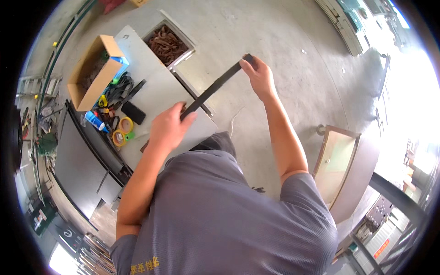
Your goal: The person applies a liquid sealant from a bottle to the edge of a wooden panel and inserts a black trim strip into the groove by hand. The person then stacks the finished panels together on a workbench.
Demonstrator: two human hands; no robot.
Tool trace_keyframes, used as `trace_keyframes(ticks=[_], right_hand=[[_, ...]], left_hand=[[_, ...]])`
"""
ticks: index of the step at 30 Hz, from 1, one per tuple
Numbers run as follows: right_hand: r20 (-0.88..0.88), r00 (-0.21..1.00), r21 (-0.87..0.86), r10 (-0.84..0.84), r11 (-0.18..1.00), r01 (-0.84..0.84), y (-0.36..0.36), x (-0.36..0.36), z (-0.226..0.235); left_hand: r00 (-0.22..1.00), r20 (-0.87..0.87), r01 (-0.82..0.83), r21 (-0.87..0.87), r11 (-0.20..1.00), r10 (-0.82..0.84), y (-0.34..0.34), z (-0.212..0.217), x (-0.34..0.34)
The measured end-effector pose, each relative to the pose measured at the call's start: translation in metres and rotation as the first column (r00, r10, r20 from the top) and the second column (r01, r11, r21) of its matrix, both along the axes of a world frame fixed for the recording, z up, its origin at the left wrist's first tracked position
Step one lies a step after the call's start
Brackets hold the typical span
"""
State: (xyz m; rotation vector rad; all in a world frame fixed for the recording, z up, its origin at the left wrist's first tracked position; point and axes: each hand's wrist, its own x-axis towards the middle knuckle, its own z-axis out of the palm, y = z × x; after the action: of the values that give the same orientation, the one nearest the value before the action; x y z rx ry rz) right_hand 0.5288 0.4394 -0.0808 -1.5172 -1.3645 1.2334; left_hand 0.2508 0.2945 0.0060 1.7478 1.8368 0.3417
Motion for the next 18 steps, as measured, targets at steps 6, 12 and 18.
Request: trace_keyframes(ticks=[6, 12, 18], right_hand=[[0.108, 0.994, -0.053, -0.018, 0.998, 0.024, 0.002, -0.004, 0.018], [-0.088, 0.996, -0.025, 0.000, 1.000, -0.002, 0.015, -0.002, 0.009], [-0.110, 0.994, -0.081, -0.001, 0.997, -0.008, 0.022, 0.019, -0.003]], left_hand=[[0.685, 0.078, -0.727, 0.126, 0.675, 0.724, -0.175, 0.034, -0.206], [0.179, 0.088, -0.965, -0.179, 0.193, 0.980, -0.458, -0.030, -0.325], [-0.099, 0.461, -0.939, -0.337, 0.071, 0.882, -0.411, -0.021, -0.256]])
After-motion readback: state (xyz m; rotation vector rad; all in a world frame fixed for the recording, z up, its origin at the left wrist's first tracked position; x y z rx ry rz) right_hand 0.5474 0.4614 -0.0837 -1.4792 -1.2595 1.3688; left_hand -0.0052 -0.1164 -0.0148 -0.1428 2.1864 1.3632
